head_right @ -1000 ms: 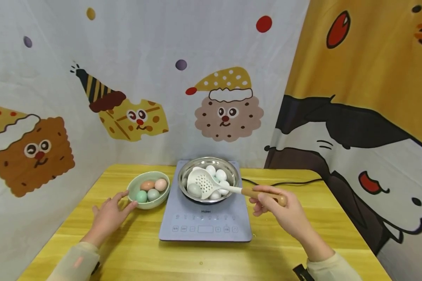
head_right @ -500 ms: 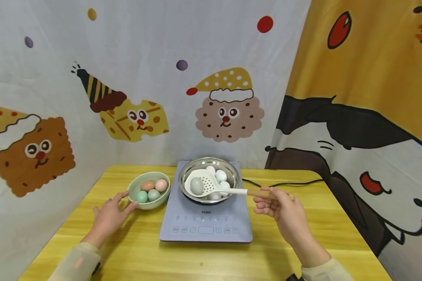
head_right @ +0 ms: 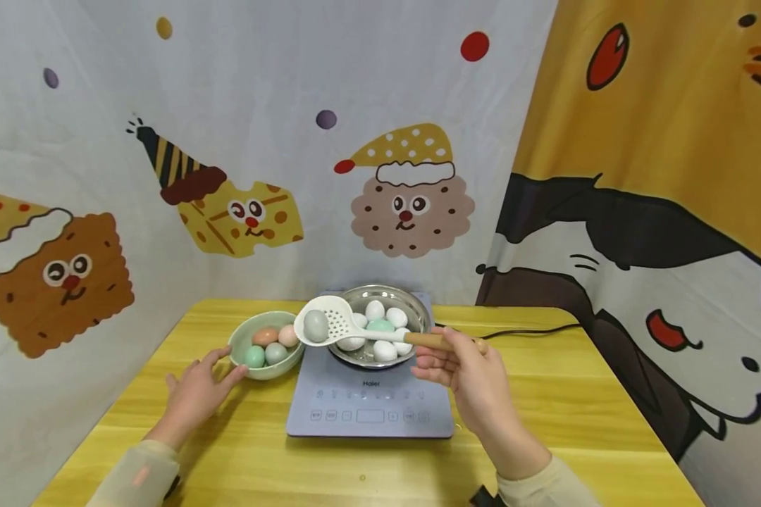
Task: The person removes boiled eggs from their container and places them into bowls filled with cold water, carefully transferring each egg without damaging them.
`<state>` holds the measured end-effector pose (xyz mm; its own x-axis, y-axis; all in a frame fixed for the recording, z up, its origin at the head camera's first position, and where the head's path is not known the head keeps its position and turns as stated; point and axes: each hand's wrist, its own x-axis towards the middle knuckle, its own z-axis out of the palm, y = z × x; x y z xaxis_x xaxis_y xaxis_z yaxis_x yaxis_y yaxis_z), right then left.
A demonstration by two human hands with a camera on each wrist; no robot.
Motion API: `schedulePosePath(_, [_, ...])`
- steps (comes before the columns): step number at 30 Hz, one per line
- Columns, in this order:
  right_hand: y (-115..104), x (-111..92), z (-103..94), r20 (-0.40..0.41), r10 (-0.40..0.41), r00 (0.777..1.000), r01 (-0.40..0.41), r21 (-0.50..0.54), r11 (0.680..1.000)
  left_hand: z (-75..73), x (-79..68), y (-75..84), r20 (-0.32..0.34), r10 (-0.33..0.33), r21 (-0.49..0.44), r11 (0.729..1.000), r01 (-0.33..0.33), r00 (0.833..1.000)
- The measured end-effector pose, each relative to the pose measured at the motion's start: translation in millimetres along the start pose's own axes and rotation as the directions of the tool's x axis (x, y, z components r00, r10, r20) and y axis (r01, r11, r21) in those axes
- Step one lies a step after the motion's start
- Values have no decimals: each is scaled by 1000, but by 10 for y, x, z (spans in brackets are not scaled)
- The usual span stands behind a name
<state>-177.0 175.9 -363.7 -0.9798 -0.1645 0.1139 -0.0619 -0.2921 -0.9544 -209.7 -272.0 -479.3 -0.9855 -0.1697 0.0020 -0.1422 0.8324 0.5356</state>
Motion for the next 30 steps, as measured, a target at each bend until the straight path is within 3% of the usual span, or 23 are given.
schedulePosePath(8, [273, 216, 612, -87, 64, 994, -68, -48, 996, -1, -19, -35, -11, -6, 6, 1000, 6, 1000])
schedulePosePath(16, [596, 249, 886, -52, 56, 997, -62, -137, 989, 15, 8, -37, -33, 9, 11, 1000, -9, 999])
schedulePosePath(25, [704, 214, 1015, 30, -73, 997, 78, -245, 966, 23, 14, -20, -37, 12, 1, 1000, -12, 999])
schedulePosePath(27, [712, 193, 1016, 57, -98, 993, 111, -303, 947, 22, 14, -20, -37, 13, 5, 1000, -12, 999])
schedulePosePath(30, [726, 154, 988, 127, -181, 975, 218, -416, 883, 17, 17, -24, -32, 13, 8, 1000, -12, 999])
